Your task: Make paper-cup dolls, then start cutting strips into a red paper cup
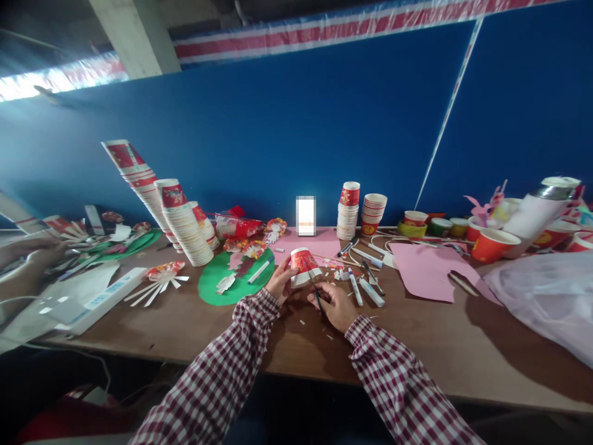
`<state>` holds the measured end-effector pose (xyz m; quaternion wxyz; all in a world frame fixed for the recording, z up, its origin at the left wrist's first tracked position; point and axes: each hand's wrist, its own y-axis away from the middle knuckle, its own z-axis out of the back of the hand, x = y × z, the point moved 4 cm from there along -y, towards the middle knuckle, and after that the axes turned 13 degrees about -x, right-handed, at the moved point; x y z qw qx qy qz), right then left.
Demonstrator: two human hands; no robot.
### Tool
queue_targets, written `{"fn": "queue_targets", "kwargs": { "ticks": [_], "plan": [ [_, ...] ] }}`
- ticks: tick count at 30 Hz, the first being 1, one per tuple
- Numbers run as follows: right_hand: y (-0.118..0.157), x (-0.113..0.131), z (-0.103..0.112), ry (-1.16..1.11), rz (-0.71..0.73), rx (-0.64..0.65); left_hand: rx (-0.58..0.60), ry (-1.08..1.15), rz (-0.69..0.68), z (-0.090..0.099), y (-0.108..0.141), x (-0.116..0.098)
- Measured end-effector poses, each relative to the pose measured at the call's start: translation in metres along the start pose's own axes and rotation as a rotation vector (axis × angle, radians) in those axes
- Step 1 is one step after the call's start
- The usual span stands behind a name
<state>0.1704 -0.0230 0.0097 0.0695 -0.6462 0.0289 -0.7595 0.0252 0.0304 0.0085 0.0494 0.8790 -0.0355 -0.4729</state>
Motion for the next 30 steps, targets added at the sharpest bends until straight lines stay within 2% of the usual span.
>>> {"fn": "queue_targets", "kwargs": {
  "ticks": [6,12,30],
  "plan": [
    [-0.0006,0.0019,0.0005,-0.051,-0.001,-0.012,0.030,-0.038,-0.007,0.0011,-0.0030,0.0050],
    [-0.0013,0.0026,0.0027,0.001,0.039,-0.024,0.024,-0.062,-0.016,0.0021,-0.0052,0.0080],
    [-0.0038,-0.0043,0.0030,0.009,0.056,-0.044,0.059,-0.115,-0.048,0.0005,-0.0032,0.0069]
  ]
}}
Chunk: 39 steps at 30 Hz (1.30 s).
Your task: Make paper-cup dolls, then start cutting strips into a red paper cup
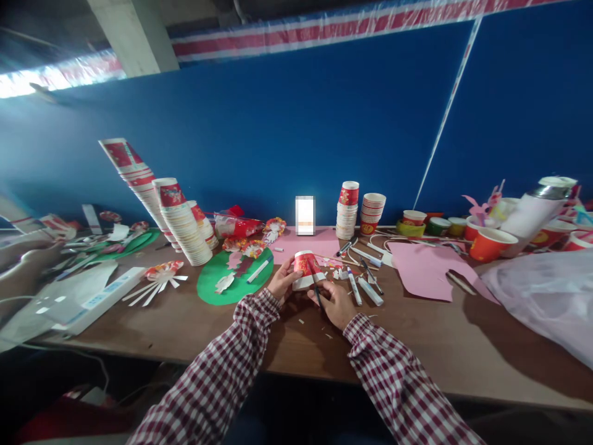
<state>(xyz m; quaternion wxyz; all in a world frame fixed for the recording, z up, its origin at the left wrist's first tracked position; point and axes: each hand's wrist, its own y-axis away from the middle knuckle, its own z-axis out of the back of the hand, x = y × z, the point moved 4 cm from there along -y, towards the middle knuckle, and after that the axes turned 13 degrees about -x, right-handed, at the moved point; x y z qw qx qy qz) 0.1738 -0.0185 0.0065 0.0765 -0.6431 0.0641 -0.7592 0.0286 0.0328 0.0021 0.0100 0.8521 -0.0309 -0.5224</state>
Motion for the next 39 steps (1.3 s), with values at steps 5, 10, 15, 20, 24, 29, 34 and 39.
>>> {"fn": "queue_targets", "kwargs": {
  "ticks": [5,10,15,20,24,29,34,39],
  "plan": [
    [0.001,0.003,0.001,0.024,-0.012,-0.009,0.008,-0.010,-0.011,-0.001,0.000,0.000],
    [0.001,0.003,0.002,0.038,-0.017,-0.015,0.011,-0.021,-0.016,-0.002,0.000,-0.001],
    [0.001,0.003,0.001,-0.015,-0.061,-0.015,-0.010,-0.045,-0.054,0.000,-0.002,0.001],
    [0.002,0.007,0.001,-0.033,-0.096,-0.014,-0.042,-0.075,-0.081,0.004,-0.007,0.006],
    [0.002,0.011,0.002,-0.019,-0.096,-0.024,-0.023,-0.091,-0.091,0.005,-0.009,0.007],
    [0.002,0.012,0.003,0.031,-0.060,-0.021,-0.025,-0.107,-0.083,0.007,-0.010,0.008],
    [0.002,0.008,0.000,0.004,-0.087,0.005,-0.038,-0.054,-0.069,0.007,-0.008,0.006],
    [0.001,0.003,-0.003,-0.055,-0.152,0.060,-0.118,0.050,-0.009,0.007,-0.005,-0.001]
  ]
}}
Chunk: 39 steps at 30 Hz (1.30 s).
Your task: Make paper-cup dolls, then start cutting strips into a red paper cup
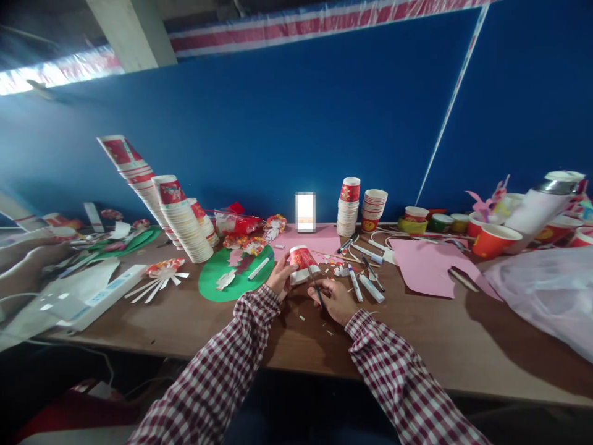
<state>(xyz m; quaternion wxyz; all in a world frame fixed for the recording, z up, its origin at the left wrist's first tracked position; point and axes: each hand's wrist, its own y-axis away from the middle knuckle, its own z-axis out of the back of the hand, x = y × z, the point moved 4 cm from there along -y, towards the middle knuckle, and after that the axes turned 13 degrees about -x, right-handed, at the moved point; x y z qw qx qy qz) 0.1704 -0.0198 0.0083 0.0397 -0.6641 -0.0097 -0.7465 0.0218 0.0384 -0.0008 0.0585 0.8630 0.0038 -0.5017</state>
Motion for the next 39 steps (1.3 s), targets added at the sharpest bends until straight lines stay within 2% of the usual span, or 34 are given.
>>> {"fn": "queue_targets", "kwargs": {
  "ticks": [7,10,13,19,22,26,33,39],
  "plan": [
    [0.000,-0.001,0.000,0.005,-0.009,0.014,-0.028,0.064,0.211,0.005,-0.004,-0.001],
    [0.001,-0.002,-0.001,0.003,-0.021,0.031,0.006,0.118,0.301,0.005,-0.004,0.003],
    [0.001,-0.003,-0.001,0.009,-0.002,0.051,0.003,0.198,0.327,0.003,-0.003,0.002],
    [0.003,-0.003,-0.002,0.019,0.027,0.070,-0.081,0.289,0.366,0.004,-0.001,-0.002],
    [0.004,-0.001,-0.003,0.017,0.018,0.083,-0.132,0.326,0.352,0.006,-0.002,-0.005],
    [0.007,0.001,-0.006,0.025,-0.020,0.108,-0.183,0.358,0.262,0.007,-0.003,-0.010],
    [0.008,0.001,-0.007,0.041,-0.043,0.129,-0.123,0.284,0.086,0.004,-0.003,-0.007],
    [0.006,0.000,-0.006,0.057,-0.008,0.117,-0.128,0.234,0.062,0.002,0.000,-0.007]
  ]
}}
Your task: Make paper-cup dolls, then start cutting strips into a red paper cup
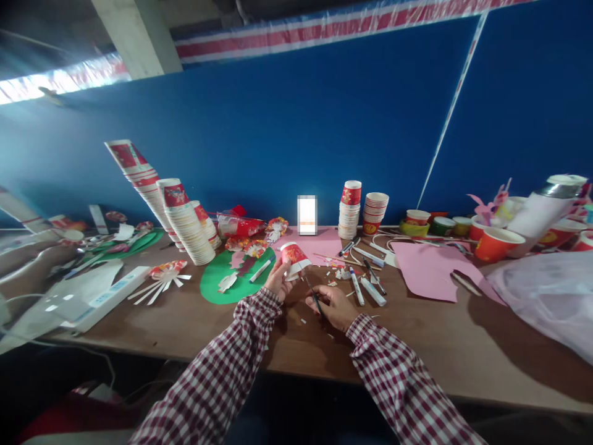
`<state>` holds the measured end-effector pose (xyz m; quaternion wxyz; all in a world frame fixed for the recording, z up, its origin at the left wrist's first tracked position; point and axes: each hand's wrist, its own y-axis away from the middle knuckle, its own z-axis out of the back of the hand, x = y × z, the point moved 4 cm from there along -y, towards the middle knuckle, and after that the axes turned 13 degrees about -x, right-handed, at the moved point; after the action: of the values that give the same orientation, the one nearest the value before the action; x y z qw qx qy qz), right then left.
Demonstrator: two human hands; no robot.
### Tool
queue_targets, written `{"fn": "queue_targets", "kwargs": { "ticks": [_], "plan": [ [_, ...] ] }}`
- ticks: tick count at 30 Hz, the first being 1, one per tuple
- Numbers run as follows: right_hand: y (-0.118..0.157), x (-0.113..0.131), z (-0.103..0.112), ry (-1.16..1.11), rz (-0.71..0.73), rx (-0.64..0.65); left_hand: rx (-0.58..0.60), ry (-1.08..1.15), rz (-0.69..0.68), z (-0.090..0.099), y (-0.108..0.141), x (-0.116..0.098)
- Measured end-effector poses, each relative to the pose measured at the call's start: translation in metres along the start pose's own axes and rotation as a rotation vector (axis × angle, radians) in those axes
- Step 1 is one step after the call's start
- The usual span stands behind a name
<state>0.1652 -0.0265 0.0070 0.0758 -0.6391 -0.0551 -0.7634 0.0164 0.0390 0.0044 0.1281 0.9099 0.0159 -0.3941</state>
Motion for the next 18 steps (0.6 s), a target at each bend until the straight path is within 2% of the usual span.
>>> {"fn": "queue_targets", "kwargs": {
  "ticks": [18],
  "plan": [
    [-0.0025,-0.0022,0.0027,0.031,0.064,-0.011,0.051,-0.114,-0.023,-0.0008,0.0027,0.0067]
  ]
}}
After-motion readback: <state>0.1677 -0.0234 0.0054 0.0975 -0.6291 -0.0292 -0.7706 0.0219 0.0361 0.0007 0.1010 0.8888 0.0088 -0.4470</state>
